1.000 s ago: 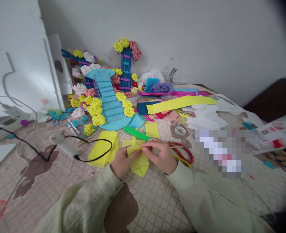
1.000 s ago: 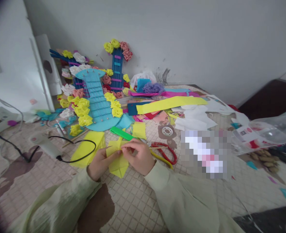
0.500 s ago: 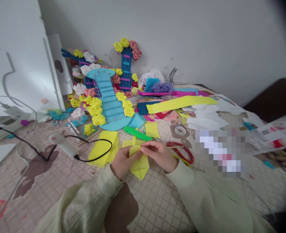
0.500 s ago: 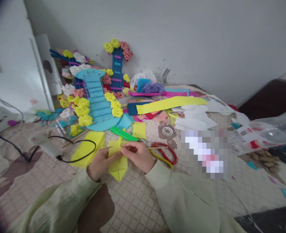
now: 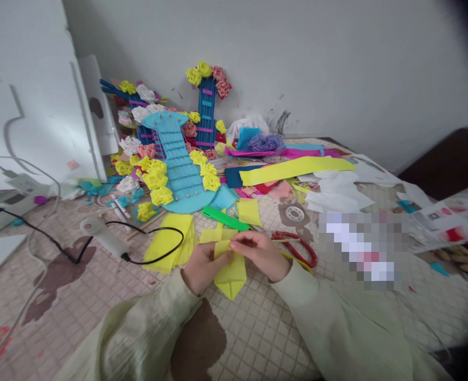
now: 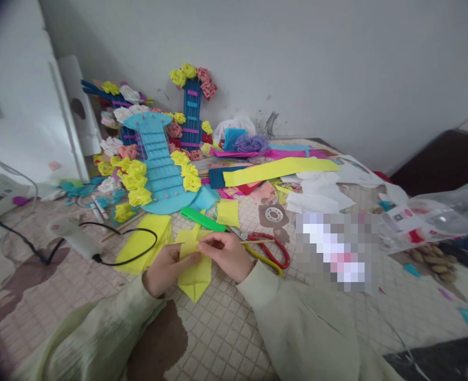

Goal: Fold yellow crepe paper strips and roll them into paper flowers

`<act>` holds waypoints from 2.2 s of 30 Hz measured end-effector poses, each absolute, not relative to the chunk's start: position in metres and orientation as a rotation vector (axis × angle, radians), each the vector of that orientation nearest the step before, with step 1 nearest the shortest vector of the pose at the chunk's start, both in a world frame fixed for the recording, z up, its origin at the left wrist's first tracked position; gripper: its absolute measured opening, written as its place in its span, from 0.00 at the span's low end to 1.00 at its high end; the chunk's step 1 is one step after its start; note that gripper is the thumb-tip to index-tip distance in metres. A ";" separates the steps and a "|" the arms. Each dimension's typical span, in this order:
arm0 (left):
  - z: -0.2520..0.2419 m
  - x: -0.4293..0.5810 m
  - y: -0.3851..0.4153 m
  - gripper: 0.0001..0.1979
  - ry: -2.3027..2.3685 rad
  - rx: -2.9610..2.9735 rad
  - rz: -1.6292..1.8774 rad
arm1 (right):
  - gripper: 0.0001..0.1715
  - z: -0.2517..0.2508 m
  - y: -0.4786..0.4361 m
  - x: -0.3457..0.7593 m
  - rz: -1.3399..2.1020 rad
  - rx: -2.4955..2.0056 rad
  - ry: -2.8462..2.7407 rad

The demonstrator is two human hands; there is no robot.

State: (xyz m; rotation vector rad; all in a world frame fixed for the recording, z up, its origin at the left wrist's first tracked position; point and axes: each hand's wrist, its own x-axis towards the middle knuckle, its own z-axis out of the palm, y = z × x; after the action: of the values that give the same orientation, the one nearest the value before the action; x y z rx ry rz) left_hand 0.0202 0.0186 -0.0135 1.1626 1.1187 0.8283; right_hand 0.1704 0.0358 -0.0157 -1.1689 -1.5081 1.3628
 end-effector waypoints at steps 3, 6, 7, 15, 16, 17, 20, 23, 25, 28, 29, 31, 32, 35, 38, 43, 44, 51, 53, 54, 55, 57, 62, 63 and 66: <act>-0.014 0.021 0.019 0.13 1.112 1.170 0.833 | 0.10 -0.016 0.036 0.170 1.372 -1.168 -1.507; -0.016 0.020 0.019 0.13 1.152 1.202 0.822 | 0.10 -0.016 0.035 0.170 1.378 -1.161 -1.507; -0.016 0.020 0.018 0.13 1.165 1.212 0.813 | 0.10 -0.016 0.035 0.170 1.377 -1.160 -1.507; -0.016 0.020 0.017 0.13 1.168 1.202 0.804 | 0.09 -0.015 0.035 0.170 1.391 -1.164 -1.484; -0.016 0.020 0.017 0.13 1.168 1.207 0.800 | 0.09 -0.015 0.035 0.170 1.397 -1.163 -1.479; -0.016 0.020 0.017 0.13 1.169 1.211 0.795 | 0.09 -0.015 0.035 0.170 1.403 -1.162 -1.475; -0.018 0.020 0.018 0.13 1.170 1.214 0.786 | 0.09 -0.015 0.035 0.169 1.414 -1.156 -1.464; -0.018 0.020 0.018 0.13 1.181 1.224 0.785 | 0.09 -0.016 0.035 0.170 1.412 -1.155 -1.466; -0.018 0.020 0.017 0.13 1.186 1.237 0.792 | 0.09 -0.016 0.035 0.170 1.405 -1.161 -1.473; -0.017 0.020 0.017 0.12 1.199 1.259 0.796 | 0.09 -0.015 0.035 0.170 1.393 -1.175 -1.480; -0.016 0.020 0.017 0.12 1.208 1.262 0.795 | 0.09 -0.015 0.035 0.170 1.389 -1.178 -1.482; -0.016 0.021 0.017 0.12 1.225 1.260 0.788 | 0.09 -0.015 0.035 0.170 1.381 -1.181 -1.488; -0.015 0.021 0.017 0.12 1.232 1.258 0.788 | 0.09 -0.015 0.035 0.170 1.372 -1.181 -1.493; -0.015 0.021 0.018 0.13 1.250 1.284 0.807 | 0.10 -0.014 0.035 0.170 1.339 -1.180 -1.514; -0.014 0.021 0.018 0.14 1.249 1.298 0.824 | 0.11 -0.013 0.035 0.172 1.308 -1.180 -1.562; -0.015 0.021 0.018 0.14 1.262 1.293 0.801 | 0.09 -0.012 0.035 0.173 1.249 -1.220 -1.597; -0.015 0.020 0.018 0.14 1.264 1.290 0.798 | 0.09 -0.012 0.034 0.173 1.243 -1.228 -1.591; -0.014 0.019 0.019 0.15 1.278 1.268 0.841 | 0.10 -0.012 0.035 0.176 1.179 -1.214 -1.696; -0.014 0.019 0.020 0.15 1.280 1.261 0.839 | 0.09 -0.013 0.036 0.177 1.150 -1.228 -1.729; -0.014 0.019 0.020 0.14 1.270 1.260 0.836 | 0.09 -0.013 0.036 0.177 1.140 -1.244 -1.733; -0.015 0.018 0.020 0.14 1.260 1.258 0.835 | 0.08 -0.014 0.036 0.177 1.136 -1.256 -1.732; -0.016 0.018 0.020 0.14 1.245 1.256 0.840 | 0.09 -0.013 0.036 0.177 1.139 -1.263 -1.716; -0.015 0.020 0.019 0.15 1.214 1.259 0.833 | 0.10 -0.009 0.034 0.175 1.207 -1.188 -1.664; -0.014 0.021 0.019 0.14 1.205 1.250 0.833 | 0.10 -0.008 0.034 0.175 1.227 -1.182 -1.656; -0.010 0.022 0.018 0.13 1.157 1.176 0.909 | 0.10 -0.008 0.036 0.176 1.300 -1.218 -1.579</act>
State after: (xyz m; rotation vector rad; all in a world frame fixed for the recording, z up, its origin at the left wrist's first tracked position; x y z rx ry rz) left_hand 0.0221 0.0185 -0.0097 1.1762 1.1575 0.9093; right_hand 0.1756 0.0356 -0.0076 -1.2177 -1.5792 1.3001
